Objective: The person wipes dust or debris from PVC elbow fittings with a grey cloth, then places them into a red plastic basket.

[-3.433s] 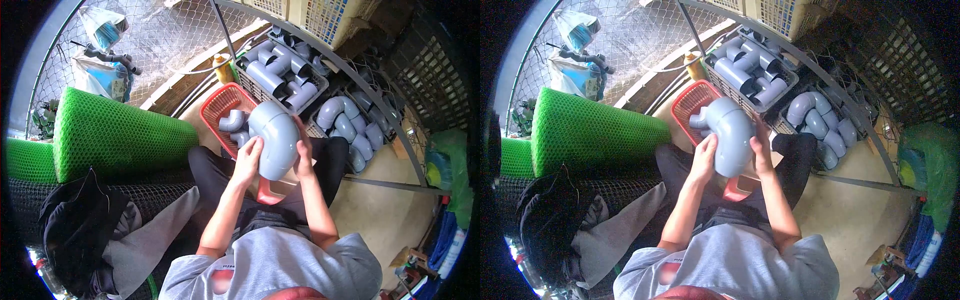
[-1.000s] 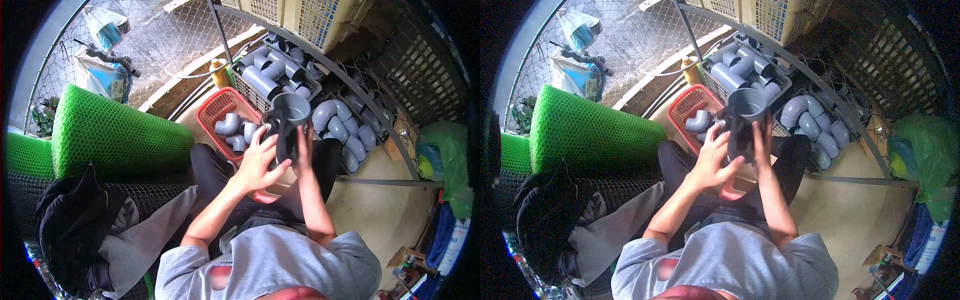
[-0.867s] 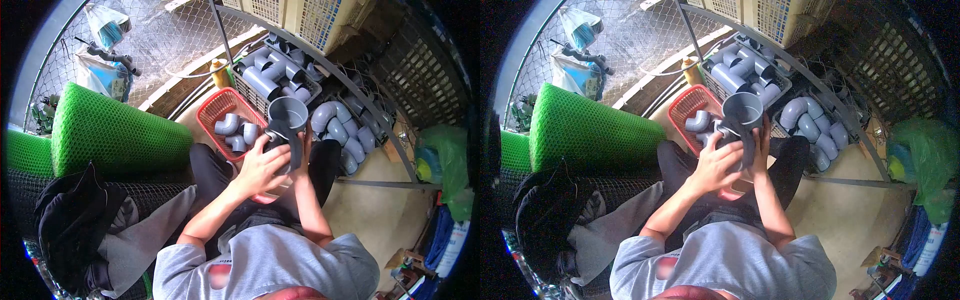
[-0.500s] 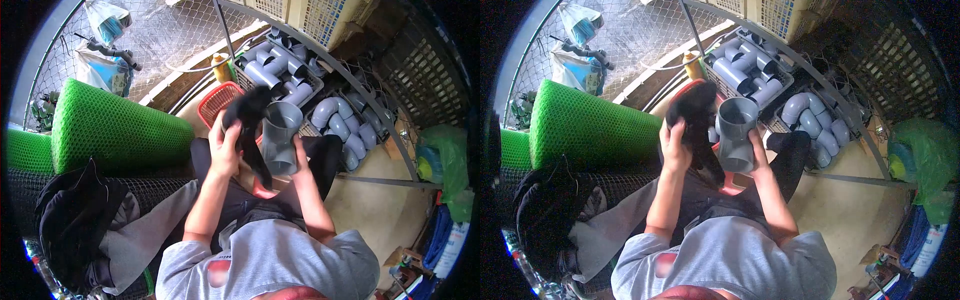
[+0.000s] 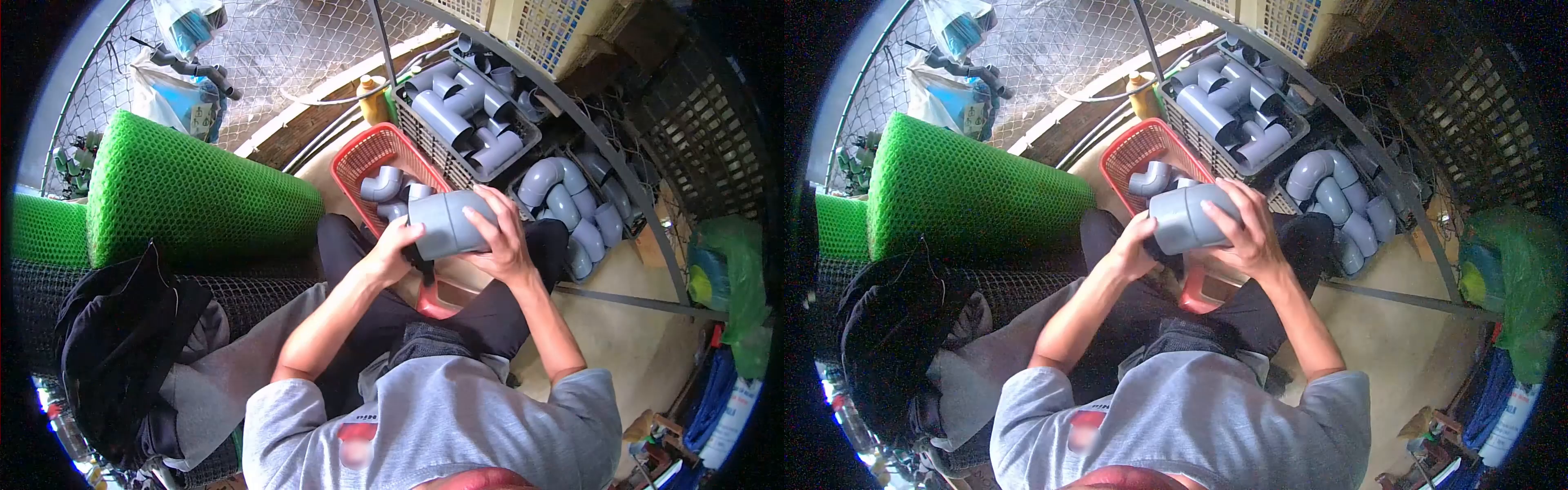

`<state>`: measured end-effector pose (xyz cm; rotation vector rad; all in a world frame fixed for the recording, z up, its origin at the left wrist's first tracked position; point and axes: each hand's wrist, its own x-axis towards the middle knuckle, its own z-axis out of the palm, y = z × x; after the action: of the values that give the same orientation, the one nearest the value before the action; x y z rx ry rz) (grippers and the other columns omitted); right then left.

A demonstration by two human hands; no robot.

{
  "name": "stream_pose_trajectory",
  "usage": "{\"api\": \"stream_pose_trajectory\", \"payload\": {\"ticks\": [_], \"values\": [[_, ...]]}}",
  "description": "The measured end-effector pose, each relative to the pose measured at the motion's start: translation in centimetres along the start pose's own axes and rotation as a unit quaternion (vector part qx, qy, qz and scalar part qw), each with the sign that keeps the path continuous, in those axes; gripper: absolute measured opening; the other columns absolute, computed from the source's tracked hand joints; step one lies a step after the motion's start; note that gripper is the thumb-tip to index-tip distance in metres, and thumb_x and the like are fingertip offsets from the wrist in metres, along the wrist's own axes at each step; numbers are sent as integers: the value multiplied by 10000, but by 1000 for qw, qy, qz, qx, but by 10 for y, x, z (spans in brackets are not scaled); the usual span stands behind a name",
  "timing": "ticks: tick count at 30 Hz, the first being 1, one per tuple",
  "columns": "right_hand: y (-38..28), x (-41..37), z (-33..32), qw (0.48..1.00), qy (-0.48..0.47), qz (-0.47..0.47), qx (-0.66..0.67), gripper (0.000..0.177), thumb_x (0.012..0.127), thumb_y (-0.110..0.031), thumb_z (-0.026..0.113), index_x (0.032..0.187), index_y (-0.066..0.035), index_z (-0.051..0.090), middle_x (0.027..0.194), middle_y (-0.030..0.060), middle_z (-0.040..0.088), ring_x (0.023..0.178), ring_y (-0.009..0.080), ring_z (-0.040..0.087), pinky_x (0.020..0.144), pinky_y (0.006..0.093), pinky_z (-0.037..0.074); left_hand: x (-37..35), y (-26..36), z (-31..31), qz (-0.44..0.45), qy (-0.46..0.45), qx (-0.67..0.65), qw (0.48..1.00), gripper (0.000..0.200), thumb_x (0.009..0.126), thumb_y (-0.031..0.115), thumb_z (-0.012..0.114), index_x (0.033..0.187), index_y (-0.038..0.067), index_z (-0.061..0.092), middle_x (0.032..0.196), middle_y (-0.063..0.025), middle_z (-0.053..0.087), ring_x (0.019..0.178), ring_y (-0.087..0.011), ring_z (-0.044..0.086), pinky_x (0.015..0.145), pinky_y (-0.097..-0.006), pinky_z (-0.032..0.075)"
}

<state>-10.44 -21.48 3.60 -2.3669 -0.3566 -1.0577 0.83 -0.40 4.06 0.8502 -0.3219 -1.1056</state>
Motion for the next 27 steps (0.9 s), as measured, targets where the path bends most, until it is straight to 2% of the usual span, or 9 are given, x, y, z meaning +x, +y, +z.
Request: {"api": "stream_pose_trajectory", "payload": {"ticks": [5, 7, 9, 11, 12, 17, 19, 21, 27], "values": [[9, 5, 2, 996, -54, -38, -56, 944, 679, -248, 937, 1497, -201, 468, 1512, 223, 474, 1396, 390, 479, 1142, 554, 390, -3, -13, 29, 126, 78, 252, 956, 410, 958, 204, 732, 1288, -23, 645, 1178, -93, 716, 1073, -158, 653, 974, -340, 514], [-3, 3, 12, 948, -15, 260, 182, 1093, 706, -253, 943, 1598, -202, 312, 1543, 196, 462, 1427, 394, 448, 1174, 565, 361, -1, -19, 22, 222, 35, 465, 856, 314, 979, 162, 693, 1247, -1, 679, 1156, -95, 727, 1049, -177, 670, 950, -332, 519], [8, -25, 22, 893, -3, 299, 337, 1063, 723, -352, 938, 1572, -111, 344, 1518, 147, 491, 1410, 313, 474, 1125, 513, 429, 2, -16, 15, 244, 9, 555, 795, 298, 911, 94, 702, 1196, 5, 703, 1117, -129, 726, 1022, -267, 701, 930, -362, 539], [5, -35, 20, 437, 9, 477, 763, 1045, 846, -471, 823, 1611, -67, 238, 1504, 184, 502, 1367, 344, 519, 1142, 482, 429, 6, -15, 16, 352, -28, 669, 654, 367, 802, 41, 705, 1169, 19, 705, 1084, -169, 714, 1011, -368, 691, 898, -415, 552], [2, -37, 35, 406, 77, 481, 773, 866, 904, -492, 745, 1553, -76, 351, 1406, 172, 567, 1221, 290, 619, 1049, 439, 505, 6, -24, 5, 327, -58, 691, 641, 443, 723, 61, 722, 1165, 29, 701, 1084, -181, 712, 1006, -404, 678, 886, -453, 553], [-4, -41, 70, 554, 87, 557, 613, 708, 862, -374, 788, 1416, -78, 461, 1269, 78, 585, 1149, 216, 610, 972, 389, 528, -3, -52, 2, 201, 11, 549, 811, 473, 842, 256, 793, 1222, 4, 666, 1071, -133, 724, 961, -304, 702, 861, -417, 564], [-18, -40, 75, 625, 140, 467, 610, 787, 812, -309, 834, 1445, -81, 425, 1292, 81, 565, 1187, 218, 588, 998, 389, 520, -8, -58, 1, 32, 152, 74, 985, 573, 941, 425, 726, 1323, 15, 604, 1181, -106, 703, 1038, -268, 683, 931, -430, 538], [-20, -38, 79, 619, 142, 445, 632, 866, 774, -250, 862, 1476, -89, 381, 1308, 92, 557, 1188, 228, 588, 1018, 394, 515, -9, -47, 17, 20, 156, -159, 975, 776, 951, 567, 664, 1470, 25, 466, 1397, -142, 587, 1274, -268, 577, 1092, -431, 449], [-43, 7, 54, 685, 137, 387, 601, 890, 758, -238, 847, 1491, -56, 377, 1319, 125, 550, 1197, 258, 594, 1018, 420, 532, -23, -35, 30, 151, 68, 259, 952, 838, 854, 489, 805, 1446, 1, 469, 1365, -155, 591, 1234, -306, 600, 1057, -430, 465]]}}
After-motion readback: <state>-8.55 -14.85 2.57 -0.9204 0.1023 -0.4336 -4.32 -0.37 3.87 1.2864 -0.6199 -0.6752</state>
